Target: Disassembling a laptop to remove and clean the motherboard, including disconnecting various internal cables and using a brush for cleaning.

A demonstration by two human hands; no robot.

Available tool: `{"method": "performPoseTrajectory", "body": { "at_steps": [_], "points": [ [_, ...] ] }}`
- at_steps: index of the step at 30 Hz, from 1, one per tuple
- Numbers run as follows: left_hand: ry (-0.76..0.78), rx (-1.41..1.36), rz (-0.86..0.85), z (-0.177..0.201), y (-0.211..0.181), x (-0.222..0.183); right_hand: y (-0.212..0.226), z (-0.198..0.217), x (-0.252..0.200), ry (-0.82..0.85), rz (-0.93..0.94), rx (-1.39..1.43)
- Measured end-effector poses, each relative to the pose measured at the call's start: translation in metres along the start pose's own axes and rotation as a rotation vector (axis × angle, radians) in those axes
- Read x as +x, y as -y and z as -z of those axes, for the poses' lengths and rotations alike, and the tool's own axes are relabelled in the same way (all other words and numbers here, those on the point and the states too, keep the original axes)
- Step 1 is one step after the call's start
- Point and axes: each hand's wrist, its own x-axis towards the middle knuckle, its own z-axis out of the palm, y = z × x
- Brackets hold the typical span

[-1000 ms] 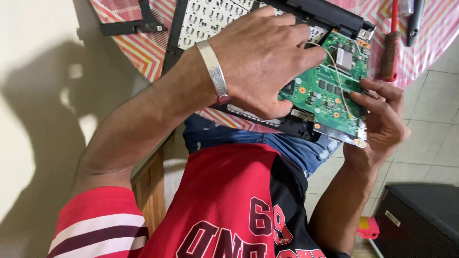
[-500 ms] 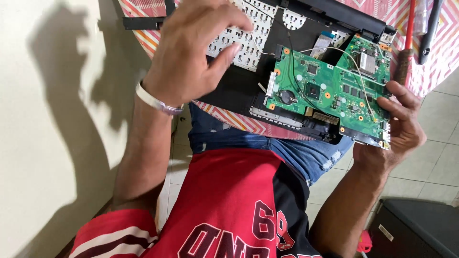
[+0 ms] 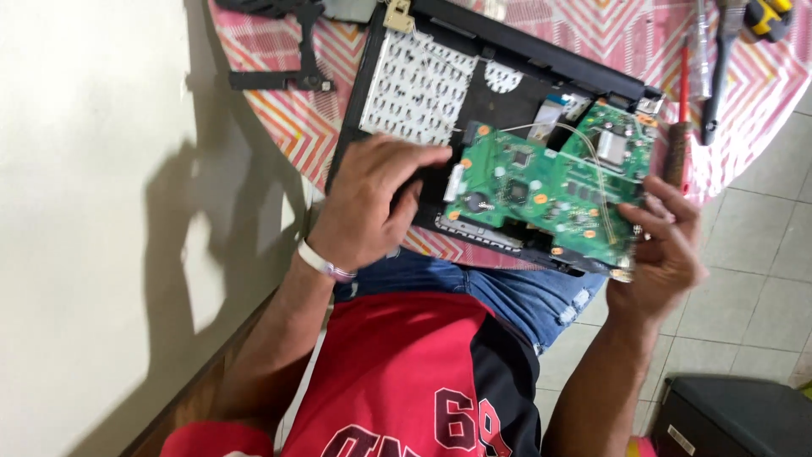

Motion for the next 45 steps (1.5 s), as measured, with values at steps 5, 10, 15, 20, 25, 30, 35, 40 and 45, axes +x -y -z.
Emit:
{"method": "performPoseTrajectory", "body": {
  "at_steps": [5,10,15,20,25,30,35,40,45],
  "points": [
    [0.064,-0.036,0.069,-0.002,-0.009,-0.003,0.015,-0.006,-0.003,0.035,0.081,-0.171],
    [-0.047,0.155,-0.04,0.002,0.0,-0.001,0.034,-0.01,0.001,0.055,0.173,-0.302],
    [0.002,0.215,-0.037,0.02,-0.009,0.003,0.041,0.001,-0.005,0.121,0.086,-0.346],
    [0.051,0.327,0.159,0.032,0.002,-0.011,0.04,0.013,-0.008,0.203,-0.043,-0.339],
    [-0.035,0.234,0.421,0.032,-0.007,-0.007,0.045,0.006,0.004,0.128,-0.314,-0.28],
    [-0.033,0.187,0.567,0.038,0.002,-0.006,0.041,0.008,0.013,0.123,-0.482,-0.196],
    [0.099,0.11,0.771,0.06,-0.017,-0.004,0.035,0.021,0.005,0.113,-0.635,0.111],
    [0.113,-0.166,0.727,0.09,-0.023,-0.011,0.045,0.042,0.01,0.063,-0.652,0.622],
    [0.022,-0.266,0.681,0.104,-0.036,0.017,0.054,0.039,0.021,0.041,-0.405,0.376]
  ]
}}
